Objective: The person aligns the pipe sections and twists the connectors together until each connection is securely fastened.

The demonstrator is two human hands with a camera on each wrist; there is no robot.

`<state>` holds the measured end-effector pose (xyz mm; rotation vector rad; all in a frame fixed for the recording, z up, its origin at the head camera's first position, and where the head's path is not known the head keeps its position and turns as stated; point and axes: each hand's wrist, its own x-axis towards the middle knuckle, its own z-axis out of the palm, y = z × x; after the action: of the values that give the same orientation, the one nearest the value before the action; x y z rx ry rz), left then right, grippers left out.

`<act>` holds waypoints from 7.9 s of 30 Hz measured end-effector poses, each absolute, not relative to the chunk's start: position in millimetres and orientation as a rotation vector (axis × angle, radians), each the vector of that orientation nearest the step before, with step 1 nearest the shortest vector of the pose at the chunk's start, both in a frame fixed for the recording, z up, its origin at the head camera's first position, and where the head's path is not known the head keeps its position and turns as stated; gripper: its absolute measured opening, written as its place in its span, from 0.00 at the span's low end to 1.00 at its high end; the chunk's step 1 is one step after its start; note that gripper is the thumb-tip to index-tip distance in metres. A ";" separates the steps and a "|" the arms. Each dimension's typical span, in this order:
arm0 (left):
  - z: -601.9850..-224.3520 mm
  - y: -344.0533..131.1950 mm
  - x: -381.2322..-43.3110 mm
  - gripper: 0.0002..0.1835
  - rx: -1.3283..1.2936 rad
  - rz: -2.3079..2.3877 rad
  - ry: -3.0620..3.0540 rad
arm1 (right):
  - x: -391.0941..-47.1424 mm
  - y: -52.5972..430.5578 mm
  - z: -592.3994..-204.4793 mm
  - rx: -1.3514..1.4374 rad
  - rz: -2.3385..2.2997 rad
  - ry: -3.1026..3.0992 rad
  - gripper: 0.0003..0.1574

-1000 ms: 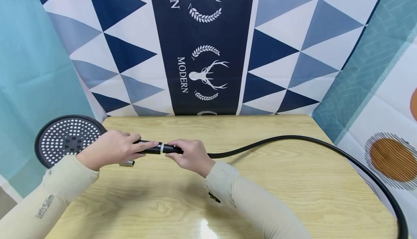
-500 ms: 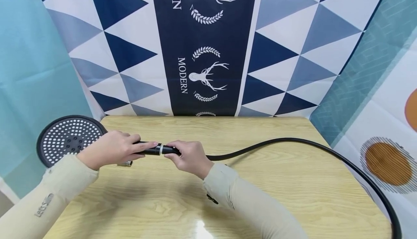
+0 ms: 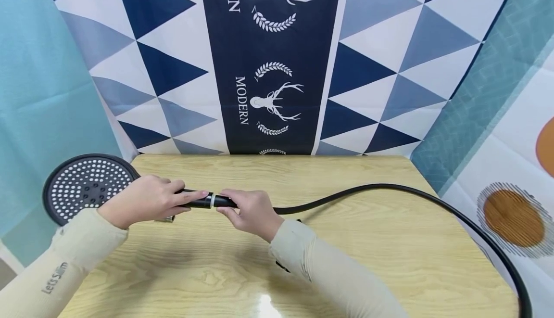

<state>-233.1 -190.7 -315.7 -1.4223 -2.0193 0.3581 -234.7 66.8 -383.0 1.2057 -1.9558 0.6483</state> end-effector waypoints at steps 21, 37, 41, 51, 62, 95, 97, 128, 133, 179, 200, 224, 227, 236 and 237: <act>-316.1 -184.6 -230.3 0.26 -1.426 0.399 -1.921 | -232.3 71.3 -390.5 1.195 0.549 -1.873 0.15; -317.0 -178.8 -231.1 0.27 -1.329 0.469 -1.973 | -238.2 71.8 -399.4 1.216 0.984 -1.753 0.20; -316.7 -177.3 -234.9 0.18 -1.272 0.459 -1.947 | -240.6 70.8 -397.6 1.185 1.041 -1.714 0.22; -324.0 -174.4 -238.2 0.21 -1.206 0.438 -1.856 | -240.5 71.1 -395.9 1.138 1.074 -1.704 0.24; -322.0 -177.6 -237.6 0.26 -1.214 0.507 -1.932 | -238.0 70.5 -394.8 1.138 1.089 -1.762 0.21; -313.3 -174.3 -235.1 0.23 -1.228 0.488 -1.983 | -234.5 70.9 -386.3 1.107 1.099 -1.997 0.19; -314.3 -174.8 -235.0 0.23 -1.227 0.483 -1.977 | -233.3 70.9 -385.6 1.105 1.134 -2.029 0.18; -323.8 -176.7 -240.9 0.30 -1.305 0.342 -1.902 | -235.6 68.1 -394.5 1.212 1.114 -1.861 0.18; -323.7 -178.8 -240.6 0.31 -1.307 0.326 -1.916 | -233.8 66.5 -393.3 1.193 1.093 -1.899 0.18; -319.7 -187.0 -234.4 0.28 -1.257 0.378 -1.953 | -227.2 60.1 -381.2 1.200 1.035 -1.781 0.16; -322.2 -185.8 -230.4 0.22 -1.281 0.291 -1.909 | -234.2 62.0 -386.1 1.173 0.270 -1.387 0.12; -311.1 -187.3 -225.6 0.19 -1.256 0.367 -1.923 | -228.8 56.9 -378.3 1.128 0.367 -1.564 0.15; -309.0 -184.5 -225.8 0.24 -1.263 0.354 -1.918 | -229.8 58.4 -375.3 1.145 0.366 -1.522 0.16; -307.7 -186.0 -224.7 0.26 -1.245 0.363 -1.907 | -220.9 54.3 -368.7 1.152 0.504 -1.655 0.12; -307.8 -186.2 -224.6 0.26 -1.244 0.363 -1.909 | -220.1 53.7 -368.5 1.143 0.513 -1.672 0.14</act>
<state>-224.6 -186.2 -307.8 -1.2441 -1.9087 0.3634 -220.1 53.7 -368.5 1.1433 -1.6721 0.5126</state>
